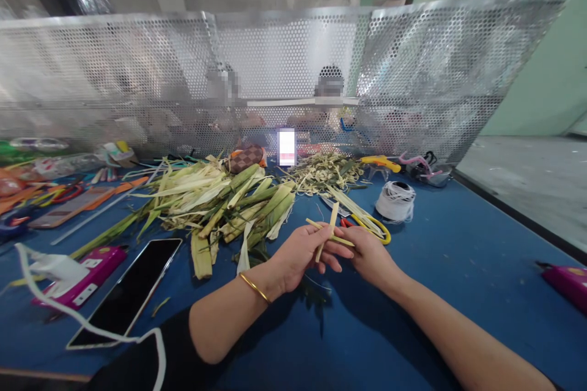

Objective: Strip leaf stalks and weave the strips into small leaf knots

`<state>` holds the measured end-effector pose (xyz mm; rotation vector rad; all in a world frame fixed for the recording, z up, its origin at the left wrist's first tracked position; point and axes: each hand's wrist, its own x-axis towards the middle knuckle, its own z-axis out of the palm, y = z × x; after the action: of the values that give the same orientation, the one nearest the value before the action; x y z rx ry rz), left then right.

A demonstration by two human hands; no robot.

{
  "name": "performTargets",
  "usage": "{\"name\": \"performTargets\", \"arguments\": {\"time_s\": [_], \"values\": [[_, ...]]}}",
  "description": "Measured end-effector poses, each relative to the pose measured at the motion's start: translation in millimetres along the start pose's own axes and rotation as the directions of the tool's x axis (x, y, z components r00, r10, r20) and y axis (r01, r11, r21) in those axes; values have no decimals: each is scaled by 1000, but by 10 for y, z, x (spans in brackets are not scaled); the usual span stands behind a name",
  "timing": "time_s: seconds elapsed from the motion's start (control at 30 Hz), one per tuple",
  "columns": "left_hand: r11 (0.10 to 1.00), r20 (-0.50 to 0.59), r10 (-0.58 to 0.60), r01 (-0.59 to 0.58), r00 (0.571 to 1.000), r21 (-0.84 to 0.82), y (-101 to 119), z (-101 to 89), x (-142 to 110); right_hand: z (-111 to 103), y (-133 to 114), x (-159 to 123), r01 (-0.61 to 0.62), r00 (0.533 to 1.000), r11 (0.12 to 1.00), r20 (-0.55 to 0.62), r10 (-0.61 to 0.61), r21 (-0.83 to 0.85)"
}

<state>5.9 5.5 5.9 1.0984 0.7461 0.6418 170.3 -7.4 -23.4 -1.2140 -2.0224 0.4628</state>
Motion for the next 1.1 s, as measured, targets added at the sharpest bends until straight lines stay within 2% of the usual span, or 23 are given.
{"name": "performTargets", "arguments": {"time_s": [0.07, 0.13, 0.27, 0.37, 0.4, 0.47, 0.6, 0.73, 0.83, 0.93, 1.1], "values": [[999, -18, 5, -5, 1000, 39, 9, 14, -11, -6, -6, -4, 9, 999, 999, 36, -8, -49], [997, -75, 44, -40, 996, 65, 18, 15, -13, -20, -11, -16, 18, 1000, 997, 17, -17, -81], [993, -247, 91, -70, 965, 90, 23, -5, 19, -132, 29, 37, -46, 983, 992, -180, 24, -116], [999, -316, -9, 20, 949, 34, -12, -17, 58, -320, 120, 318, -158, 954, 957, -289, 84, -243], [998, -298, -60, 63, 953, -1, -33, -17, 69, -390, 159, 473, -199, 949, 925, -298, 100, -323], [994, -261, -105, 95, 960, -48, -81, -14, 85, -510, 253, 852, -352, 923, 780, -331, 197, -518], [991, -193, -129, 119, 973, -61, -158, -8, 104, -564, 499, 1649, -465, 878, 676, -394, 272, -571], [988, -159, -136, 123, 978, -92, -196, -28, 139, -434, 784, 2189, -552, 833, 606, -411, 371, -573], [983, -123, -158, 145, 980, -112, -225, -55, 183, -335, 979, 2408, -627, 779, 560, -429, 457, -542], [981, -93, -170, 160, 981, -110, -251, -76, 218, -262, 1124, 2509, -676, 737, 554, -437, 517, -486], [985, -76, -167, 162, 983, -64, -254, -79, 222, -206, 1201, 2465, -653, 738, 684, -476, 478, -326]]}}
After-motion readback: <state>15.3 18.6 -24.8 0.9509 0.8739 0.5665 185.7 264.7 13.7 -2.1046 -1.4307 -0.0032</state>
